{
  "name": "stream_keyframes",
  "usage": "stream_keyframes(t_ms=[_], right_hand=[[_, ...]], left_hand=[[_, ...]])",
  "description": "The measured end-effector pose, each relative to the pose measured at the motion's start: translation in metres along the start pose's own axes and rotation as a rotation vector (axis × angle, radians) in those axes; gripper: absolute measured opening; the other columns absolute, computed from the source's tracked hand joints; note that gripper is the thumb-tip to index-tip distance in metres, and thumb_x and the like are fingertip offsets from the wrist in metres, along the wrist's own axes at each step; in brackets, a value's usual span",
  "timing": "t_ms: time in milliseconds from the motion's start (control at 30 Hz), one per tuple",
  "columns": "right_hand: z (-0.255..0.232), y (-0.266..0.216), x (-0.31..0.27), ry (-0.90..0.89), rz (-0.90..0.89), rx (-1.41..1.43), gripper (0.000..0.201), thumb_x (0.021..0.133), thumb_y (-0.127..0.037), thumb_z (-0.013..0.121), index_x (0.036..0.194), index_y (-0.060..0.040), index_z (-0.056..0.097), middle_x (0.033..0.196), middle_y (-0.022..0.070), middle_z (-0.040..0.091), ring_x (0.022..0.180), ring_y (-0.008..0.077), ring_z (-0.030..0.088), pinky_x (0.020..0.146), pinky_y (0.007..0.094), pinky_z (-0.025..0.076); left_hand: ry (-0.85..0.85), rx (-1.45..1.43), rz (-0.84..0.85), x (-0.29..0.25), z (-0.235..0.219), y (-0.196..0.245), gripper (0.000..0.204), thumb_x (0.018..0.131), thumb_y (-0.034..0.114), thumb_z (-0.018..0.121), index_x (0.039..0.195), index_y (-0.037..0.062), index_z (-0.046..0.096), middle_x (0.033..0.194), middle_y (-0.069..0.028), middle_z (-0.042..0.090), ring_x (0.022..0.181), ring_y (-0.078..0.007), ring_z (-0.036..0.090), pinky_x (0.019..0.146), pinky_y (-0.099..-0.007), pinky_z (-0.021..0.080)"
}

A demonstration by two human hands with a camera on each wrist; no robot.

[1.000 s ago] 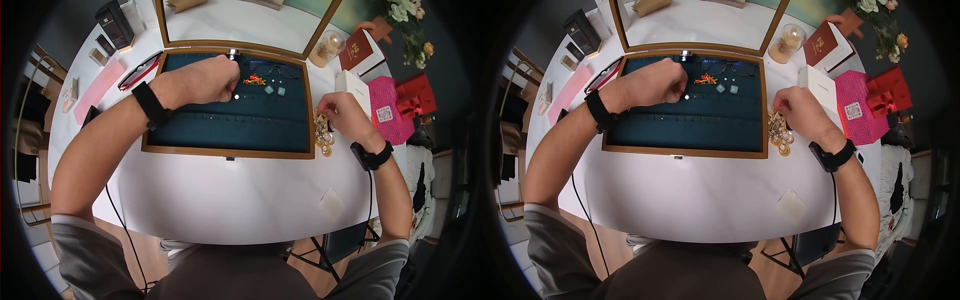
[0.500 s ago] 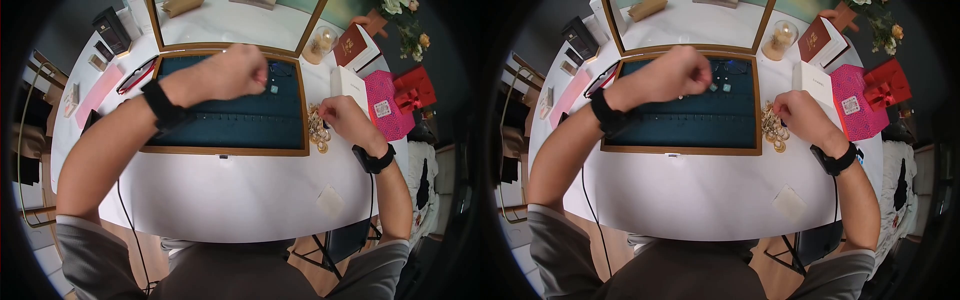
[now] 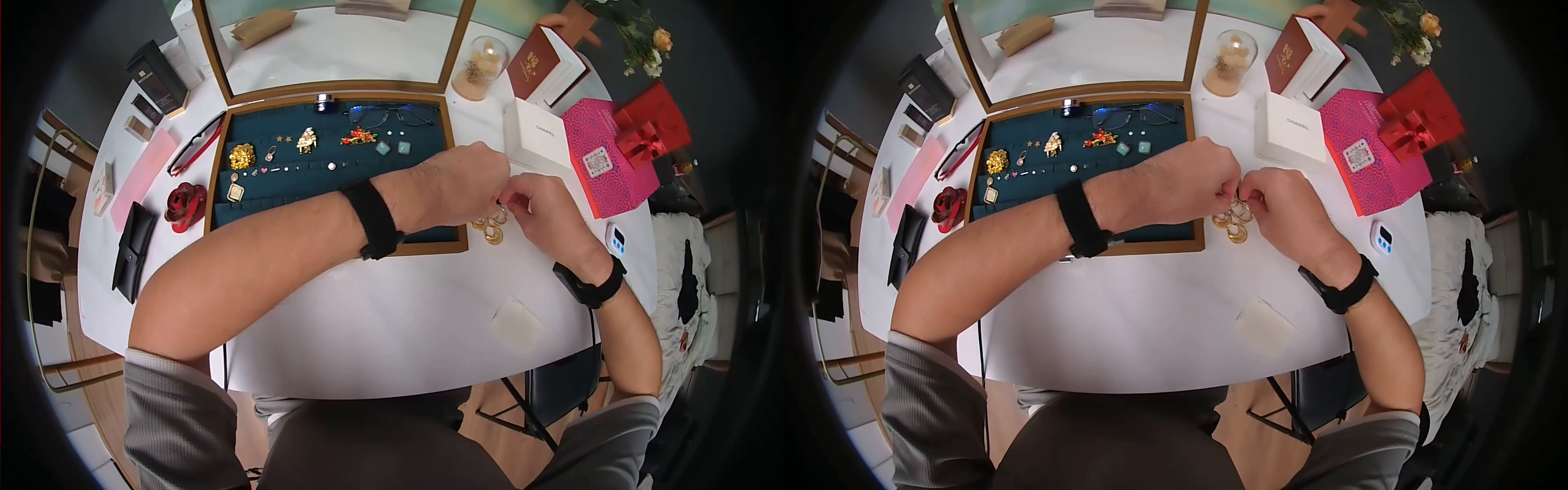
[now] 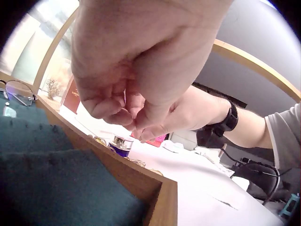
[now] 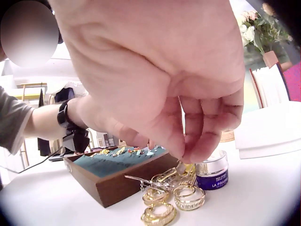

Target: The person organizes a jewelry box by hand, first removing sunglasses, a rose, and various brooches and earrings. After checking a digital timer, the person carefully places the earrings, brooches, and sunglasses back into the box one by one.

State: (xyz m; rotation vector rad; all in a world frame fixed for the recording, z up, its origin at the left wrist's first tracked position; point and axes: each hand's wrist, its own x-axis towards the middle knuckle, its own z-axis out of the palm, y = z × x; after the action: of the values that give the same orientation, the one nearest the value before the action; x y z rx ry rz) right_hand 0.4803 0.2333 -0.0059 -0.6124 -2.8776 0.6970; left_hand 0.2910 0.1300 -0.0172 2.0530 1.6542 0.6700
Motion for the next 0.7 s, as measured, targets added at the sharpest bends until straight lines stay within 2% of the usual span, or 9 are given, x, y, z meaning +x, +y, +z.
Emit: stream_keyframes(t_ms=[167, 233, 300, 400, 600, 700], right_hand=[[0.005, 0.006, 0.003, 0.027, 0.003, 0.003, 0.011, 0.091, 0.005, 0.067, 0.098, 0.0021, 0.074, 0.092, 0.0226, 0.074, 0.086, 0.0414, 0.073, 0.079, 0.0455, 0.058], [0.006, 0.008, 0.004, 0.052, -0.007, -0.078, 0.012, 0.092, 0.005, 0.066, 0.099, 0.0019, 0.074, 0.093, 0.0224, 0.075, 0.088, 0.0414, 0.073, 0.08, 0.046, 0.058], [0.005, 0.01, 0.005, 0.07, -0.004, -0.055, 0.012, 0.093, 0.005, 0.065, 0.1, 0.0018, 0.074, 0.094, 0.0226, 0.075, 0.089, 0.0417, 0.073, 0.08, 0.0462, 0.058], [0.004, 0.015, 0.003, 0.093, 0.008, -0.025, 0.013, 0.093, 0.004, 0.064, 0.1, 0.0016, 0.074, 0.096, 0.0229, 0.075, 0.092, 0.0421, 0.073, 0.082, 0.0467, 0.058], [0.007, 0.02, -0.002, 0.083, -0.014, -0.013, 0.014, 0.093, 0.004, 0.065, 0.101, 0.0012, 0.075, 0.097, 0.0226, 0.076, 0.095, 0.0424, 0.073, 0.085, 0.0472, 0.058], [0.005, 0.021, -0.005, 0.093, -0.009, -0.013, 0.013, 0.093, 0.004, 0.065, 0.101, 0.0013, 0.075, 0.097, 0.0226, 0.076, 0.094, 0.0424, 0.073, 0.085, 0.0473, 0.058]], left_hand=[[-0.037, 0.029, -0.056, 0.004, 0.0, 0.004, 0.009, 0.088, 0.006, 0.073, 0.088, -0.0019, 0.077, 0.083, -0.02, 0.075, 0.084, -0.036, 0.077, 0.08, -0.0413, 0.063], [-0.056, 0.055, -0.076, 0.006, 0.002, 0.004, 0.009, 0.088, 0.007, 0.073, 0.089, -0.001, 0.077, 0.084, -0.0197, 0.076, 0.085, -0.036, 0.077, 0.081, -0.0413, 0.063], [0.069, 0.135, -0.066, 0.006, 0.006, 0.0, 0.009, 0.089, 0.008, 0.074, 0.089, 0.0006, 0.078, 0.085, -0.0193, 0.076, 0.086, -0.0366, 0.077, 0.082, -0.0424, 0.063], [0.026, 0.14, -0.118, 0.012, 0.003, -0.003, 0.01, 0.09, 0.009, 0.073, 0.09, 0.0011, 0.078, 0.088, -0.0185, 0.077, 0.089, -0.0365, 0.077, 0.083, -0.0432, 0.063], [0.015, 0.147, -0.044, 0.022, 0.008, -0.015, 0.01, 0.09, 0.008, 0.073, 0.093, 0.0004, 0.08, 0.09, -0.0174, 0.078, 0.091, -0.0338, 0.077, 0.085, -0.041, 0.063], [0.008, 0.087, -0.062, 0.021, 0.006, -0.015, 0.011, 0.092, 0.007, 0.073, 0.095, -0.0007, 0.08, 0.089, -0.0169, 0.078, 0.089, -0.032, 0.077, 0.085, -0.0396, 0.063]])
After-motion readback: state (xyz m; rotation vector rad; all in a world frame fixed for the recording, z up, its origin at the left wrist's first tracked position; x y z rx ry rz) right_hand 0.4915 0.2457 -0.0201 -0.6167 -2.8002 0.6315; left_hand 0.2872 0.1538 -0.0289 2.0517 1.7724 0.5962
